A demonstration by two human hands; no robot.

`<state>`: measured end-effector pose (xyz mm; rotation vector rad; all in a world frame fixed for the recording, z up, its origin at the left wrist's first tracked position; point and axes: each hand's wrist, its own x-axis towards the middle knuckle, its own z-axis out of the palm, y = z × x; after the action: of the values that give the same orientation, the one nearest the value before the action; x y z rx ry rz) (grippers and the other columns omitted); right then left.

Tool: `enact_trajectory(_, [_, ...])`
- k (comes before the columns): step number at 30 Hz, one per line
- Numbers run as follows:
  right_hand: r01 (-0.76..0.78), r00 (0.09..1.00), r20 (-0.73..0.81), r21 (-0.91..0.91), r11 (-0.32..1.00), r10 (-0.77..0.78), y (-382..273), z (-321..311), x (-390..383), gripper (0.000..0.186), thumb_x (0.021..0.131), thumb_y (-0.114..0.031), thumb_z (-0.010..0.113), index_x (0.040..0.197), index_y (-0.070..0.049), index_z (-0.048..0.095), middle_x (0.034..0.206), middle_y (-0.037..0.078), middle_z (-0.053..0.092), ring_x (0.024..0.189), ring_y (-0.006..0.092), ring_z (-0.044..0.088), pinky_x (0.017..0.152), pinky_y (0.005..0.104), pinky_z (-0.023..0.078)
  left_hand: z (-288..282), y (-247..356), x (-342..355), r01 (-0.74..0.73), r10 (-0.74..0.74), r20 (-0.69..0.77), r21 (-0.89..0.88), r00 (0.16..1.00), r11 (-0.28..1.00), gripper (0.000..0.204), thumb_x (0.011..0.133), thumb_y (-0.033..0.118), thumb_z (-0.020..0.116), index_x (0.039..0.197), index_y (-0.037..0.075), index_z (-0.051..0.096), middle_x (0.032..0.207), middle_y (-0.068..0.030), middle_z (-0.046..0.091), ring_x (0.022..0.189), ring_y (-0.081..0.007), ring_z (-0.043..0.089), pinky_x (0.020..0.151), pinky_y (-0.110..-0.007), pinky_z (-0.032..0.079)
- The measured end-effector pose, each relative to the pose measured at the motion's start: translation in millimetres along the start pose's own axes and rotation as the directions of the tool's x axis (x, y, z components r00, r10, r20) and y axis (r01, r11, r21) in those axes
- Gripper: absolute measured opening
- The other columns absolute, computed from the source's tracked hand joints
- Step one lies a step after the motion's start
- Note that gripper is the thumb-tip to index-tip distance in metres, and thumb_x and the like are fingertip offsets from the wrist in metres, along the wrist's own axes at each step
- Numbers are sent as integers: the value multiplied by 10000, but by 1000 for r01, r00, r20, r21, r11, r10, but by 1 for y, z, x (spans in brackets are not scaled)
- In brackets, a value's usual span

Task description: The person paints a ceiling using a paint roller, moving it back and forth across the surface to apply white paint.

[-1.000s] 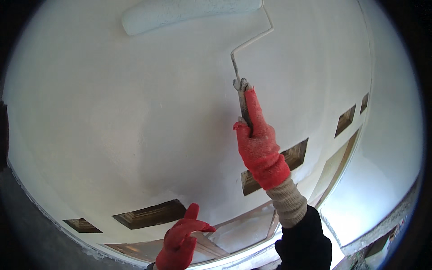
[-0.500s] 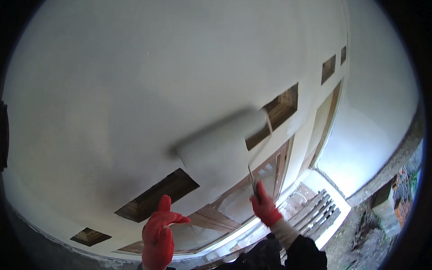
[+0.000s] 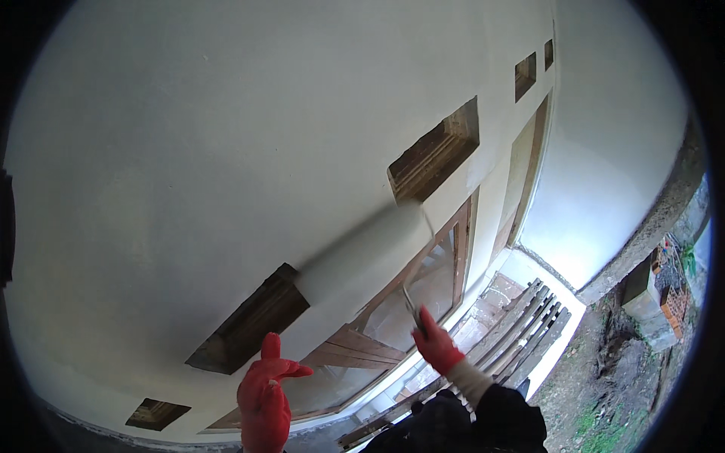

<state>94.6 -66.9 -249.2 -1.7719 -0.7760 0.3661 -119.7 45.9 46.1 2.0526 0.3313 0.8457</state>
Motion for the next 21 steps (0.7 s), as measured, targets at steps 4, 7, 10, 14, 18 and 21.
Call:
enact_trajectory(4, [-98,987,120,-85,992,108,29,-8,-51,644,843,-124,633,1412,-65,337,980,271,642,934,415,638,736,421,519,11,-1,4,67,-67,33,18,997,998,258,999,161,408,1091,-16,571,942,-145,654,909,-234,635,1134,-476,245])
enact_trajectory(7, [73,997,25,-56,996,-71,1,-23,-24,620,836,-114,642,1394,-65,375,926,279,641,889,407,652,703,422,522,18,6,14,-2,-4,76,74,997,997,252,999,159,409,1093,-12,567,930,-143,655,908,-239,634,1131,-491,244])
enact_trajectory(10, [132,991,-16,-14,991,-132,-65,-46,31,667,822,-121,674,1408,-83,359,996,249,643,907,376,656,705,395,529,25,13,19,-44,41,67,44,997,998,250,997,163,410,1070,-18,566,921,-144,655,908,-249,631,1130,-506,240])
enact_trajectory(14, [391,911,-140,4,920,-387,-113,-64,95,681,803,-54,656,1412,-71,350,895,218,646,767,348,664,631,387,517,33,24,23,-30,26,56,77,998,997,278,1001,186,391,1035,-29,564,916,-151,650,894,-254,626,1128,-512,242])
enact_trajectory(18, [396,910,-104,-66,916,-401,-62,-55,82,685,802,-53,653,1410,-53,338,922,218,649,741,352,663,615,391,517,35,32,18,2,-3,9,146,1000,989,303,1005,201,379,1009,-33,571,910,-151,647,876,-258,624,1124,-510,250])
enact_trajectory(21, [98,995,2,-99,990,-98,11,-44,25,610,827,-130,659,1378,-88,402,961,241,643,843,398,646,683,420,525,39,30,15,51,-47,-29,159,998,986,304,1005,197,376,1001,-31,577,906,-145,649,873,-255,624,1125,-508,246])
